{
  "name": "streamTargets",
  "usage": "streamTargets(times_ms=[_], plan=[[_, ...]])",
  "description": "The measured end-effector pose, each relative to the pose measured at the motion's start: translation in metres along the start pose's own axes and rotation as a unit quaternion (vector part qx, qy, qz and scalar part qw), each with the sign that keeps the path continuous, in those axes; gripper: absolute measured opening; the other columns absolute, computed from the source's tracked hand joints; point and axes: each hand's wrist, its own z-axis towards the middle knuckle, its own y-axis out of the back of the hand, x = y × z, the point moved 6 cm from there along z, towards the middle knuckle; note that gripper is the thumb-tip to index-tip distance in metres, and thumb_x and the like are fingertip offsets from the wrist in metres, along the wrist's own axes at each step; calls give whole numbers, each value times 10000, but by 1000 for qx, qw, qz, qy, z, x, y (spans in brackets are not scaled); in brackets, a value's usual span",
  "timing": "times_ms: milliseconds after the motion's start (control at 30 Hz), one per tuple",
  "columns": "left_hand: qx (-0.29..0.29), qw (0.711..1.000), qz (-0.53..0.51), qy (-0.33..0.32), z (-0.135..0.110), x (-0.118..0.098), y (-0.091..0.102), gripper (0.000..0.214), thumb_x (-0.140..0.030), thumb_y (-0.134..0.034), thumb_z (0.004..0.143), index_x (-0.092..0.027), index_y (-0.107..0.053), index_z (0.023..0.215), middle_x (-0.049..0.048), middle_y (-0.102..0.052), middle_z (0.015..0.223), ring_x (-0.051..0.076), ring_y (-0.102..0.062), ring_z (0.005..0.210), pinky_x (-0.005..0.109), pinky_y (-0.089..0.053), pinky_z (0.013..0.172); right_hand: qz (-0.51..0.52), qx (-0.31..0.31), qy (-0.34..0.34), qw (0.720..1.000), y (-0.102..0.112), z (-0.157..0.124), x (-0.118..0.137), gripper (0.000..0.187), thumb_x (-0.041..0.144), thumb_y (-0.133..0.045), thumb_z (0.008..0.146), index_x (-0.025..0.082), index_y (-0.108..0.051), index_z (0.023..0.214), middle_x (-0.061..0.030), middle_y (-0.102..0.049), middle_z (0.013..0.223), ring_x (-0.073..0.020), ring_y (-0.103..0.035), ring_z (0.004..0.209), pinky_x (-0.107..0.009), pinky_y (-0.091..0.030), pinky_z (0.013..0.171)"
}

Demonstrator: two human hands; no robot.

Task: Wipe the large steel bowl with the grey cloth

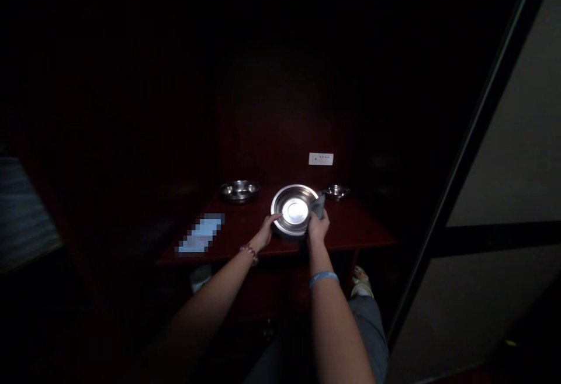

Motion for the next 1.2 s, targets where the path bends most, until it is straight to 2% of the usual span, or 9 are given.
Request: streamTargets(times_ms=[233,367,500,633,767,867,1033,1200], plan=[[14,999,-25,32,-2,0,-7,265,-398,-721,593,-190,-645,739,50,-684,858,284,-598,1008,380,-401,952,8,25,0,1000,4,-1,11,482,173,-475,645,101,-656,1086,-65,-706,862,-183,-644,750,-248,-504,659],[10,999,-15,28,-3,0,-6,245,-384,-703,585,-189,-646,722,44,-673,854,287,-576,1028,385,-397,950,32,46,-5,998,7,1,11,510,168,-492,623,84,-662,1096,-52,-702,815,-169,-627,693,-240,-486,631],[16,999,-6,37,-2,4,-5,249,-383,-684,591,-190,-644,742,39,-672,873,281,-564,1033,408,-383,966,6,62,-15,998,10,10,8,498,174,-500,634,102,-678,1093,-29,-696,744,-172,-612,634,-240,-459,567],[50,998,-5,49,-3,4,-9,233,-352,-672,587,-187,-651,749,34,-676,849,269,-558,1020,405,-352,991,-28,101,-34,994,14,22,10,483,151,-534,613,132,-696,1068,-2,-684,697,-160,-583,584,-236,-438,542],[104,991,4,84,-6,5,-14,196,-323,-663,589,-192,-655,736,24,-675,798,258,-572,946,385,-367,955,-58,173,-54,982,20,29,13,469,149,-551,597,127,-693,1044,10,-655,628,-153,-552,537,-245,-421,525],[125,989,45,71,-8,5,-14,168,-333,-642,613,-203,-655,720,11,-670,798,248,-570,940,363,-373,939,-67,211,-65,973,29,29,10,425,171,-581,589,131,-701,995,7,-651,609,-158,-558,537,-247,-423,527],[136,986,94,30,-6,7,-12,197,-373,-636,641,-201,-671,730,16,-685,861,256,-565,1009,361,-363,981,-40,196,-82,976,35,24,-1,424,216,-604,588,146,-695,996,4,-674,656,-161,-577,562,-241,-432,530],[132,991,18,34,0,9,-16,377,-485,-618,699,-171,-706,889,75,-716,1032,282,-563,1126,391,-349,1049,-34,165,-35,985,24,21,2,412,236,-584,596,134,-708,975,3,-671,652,-156,-572,563,-230,-414,514]])
